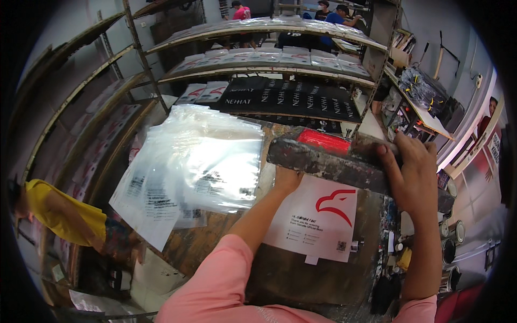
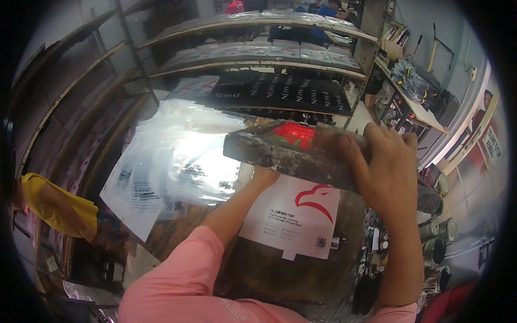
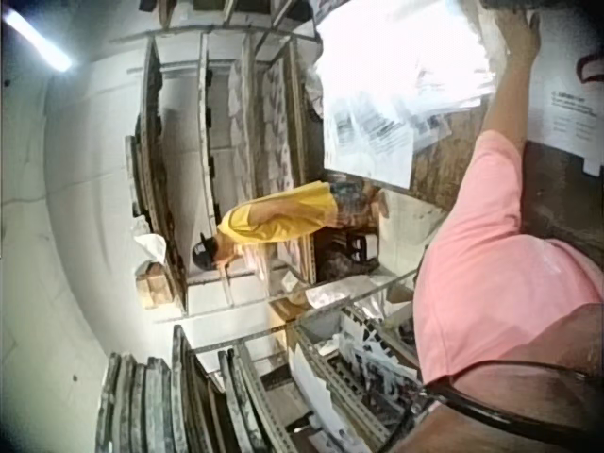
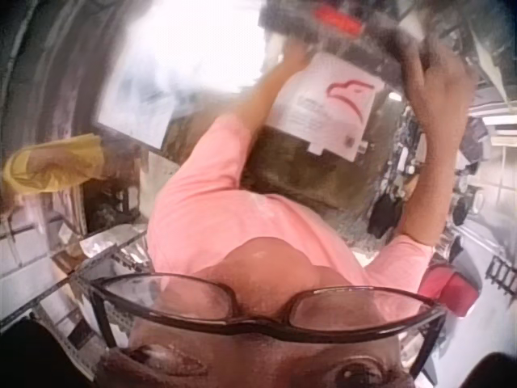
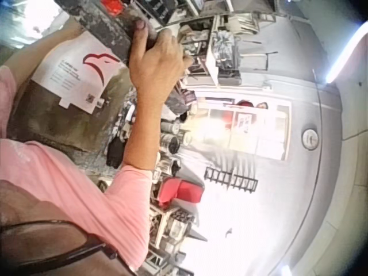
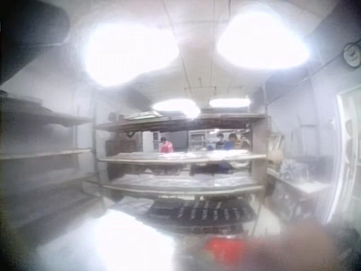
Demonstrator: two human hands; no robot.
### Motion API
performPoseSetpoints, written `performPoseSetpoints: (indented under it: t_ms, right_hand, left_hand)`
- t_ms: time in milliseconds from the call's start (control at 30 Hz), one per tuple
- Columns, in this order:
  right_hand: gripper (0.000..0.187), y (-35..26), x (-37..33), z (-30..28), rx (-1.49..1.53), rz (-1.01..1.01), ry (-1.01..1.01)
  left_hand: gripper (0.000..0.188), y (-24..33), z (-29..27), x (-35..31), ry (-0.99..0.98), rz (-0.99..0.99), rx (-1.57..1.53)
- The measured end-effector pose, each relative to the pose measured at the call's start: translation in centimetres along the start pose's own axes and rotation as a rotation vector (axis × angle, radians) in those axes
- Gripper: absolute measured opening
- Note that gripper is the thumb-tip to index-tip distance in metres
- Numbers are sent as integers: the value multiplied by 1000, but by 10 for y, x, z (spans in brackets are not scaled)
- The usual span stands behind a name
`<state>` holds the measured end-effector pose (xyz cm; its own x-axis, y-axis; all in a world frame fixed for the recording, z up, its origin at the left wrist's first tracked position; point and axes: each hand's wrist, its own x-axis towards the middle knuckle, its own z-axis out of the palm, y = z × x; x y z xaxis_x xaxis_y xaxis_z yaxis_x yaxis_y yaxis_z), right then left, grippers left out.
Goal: The person repeatedly screen prints a red logo onto plastic packaging by lowering a screen and using a squeegee to spread ink, then removes the printed bag and places it onto a stack.
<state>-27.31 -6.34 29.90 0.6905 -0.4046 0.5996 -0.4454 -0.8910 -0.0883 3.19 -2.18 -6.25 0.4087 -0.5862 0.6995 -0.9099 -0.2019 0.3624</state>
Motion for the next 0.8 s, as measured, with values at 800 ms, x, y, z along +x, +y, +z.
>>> performPoseSetpoints:
  t_ms: [800]
  right_hand:
    - [59, 9, 3, 12, 19, 11, 67]
  left_hand:
    - [39, -178, -426, -212, 304, -1039, 448]
